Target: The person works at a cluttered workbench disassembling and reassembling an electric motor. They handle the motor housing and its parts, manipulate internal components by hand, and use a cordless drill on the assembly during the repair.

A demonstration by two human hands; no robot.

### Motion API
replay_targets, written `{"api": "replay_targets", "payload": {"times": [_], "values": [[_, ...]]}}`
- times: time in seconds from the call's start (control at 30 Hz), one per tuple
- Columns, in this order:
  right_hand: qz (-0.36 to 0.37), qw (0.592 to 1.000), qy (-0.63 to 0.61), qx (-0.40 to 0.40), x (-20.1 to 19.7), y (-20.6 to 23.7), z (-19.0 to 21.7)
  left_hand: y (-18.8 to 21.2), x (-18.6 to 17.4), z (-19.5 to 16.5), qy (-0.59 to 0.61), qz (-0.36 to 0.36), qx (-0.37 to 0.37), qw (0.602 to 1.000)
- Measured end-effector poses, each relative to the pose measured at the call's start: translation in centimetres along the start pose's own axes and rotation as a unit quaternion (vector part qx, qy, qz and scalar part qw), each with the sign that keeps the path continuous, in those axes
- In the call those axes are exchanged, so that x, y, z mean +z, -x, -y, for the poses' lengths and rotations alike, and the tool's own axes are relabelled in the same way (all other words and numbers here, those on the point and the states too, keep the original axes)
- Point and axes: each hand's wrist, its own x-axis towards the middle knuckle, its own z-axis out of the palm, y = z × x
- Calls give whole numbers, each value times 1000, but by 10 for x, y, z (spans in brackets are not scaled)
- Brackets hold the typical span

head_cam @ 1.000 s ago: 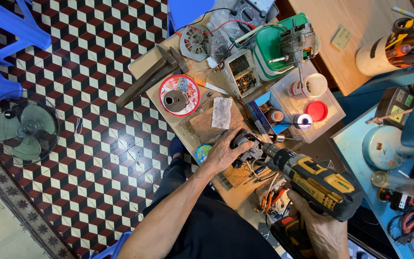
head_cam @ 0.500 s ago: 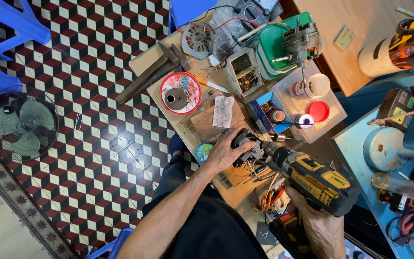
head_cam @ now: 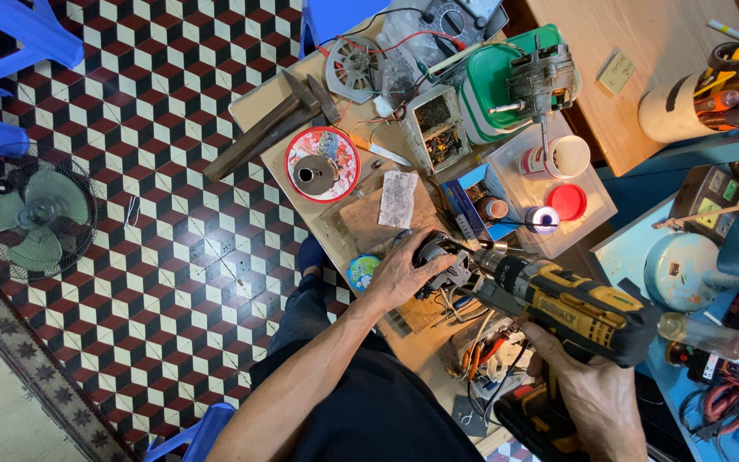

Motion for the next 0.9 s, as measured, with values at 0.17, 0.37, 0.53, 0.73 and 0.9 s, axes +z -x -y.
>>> {"api": "replay_targets", "payload": {"times": [0.17, 0.37, 0.53, 0.73, 0.9], "values": [[76, 958, 223, -164, -12, -7, 19, 2, -3, -5, 5, -4, 35, 999], [149, 921, 336, -126, -20, -34, 39, 3, -7, -2, 62, 10, 45, 997], [145, 902, 386, -130, -17, -41, 42, 2, -9, 0, 61, -11, 66, 996], [134, 902, 384, -147, -13, -39, 46, 1, -11, 2, 68, 0, 26, 997], [133, 899, 395, -136, -10, -47, 49, -1, -7, 10, 63, -12, 34, 997]]}}
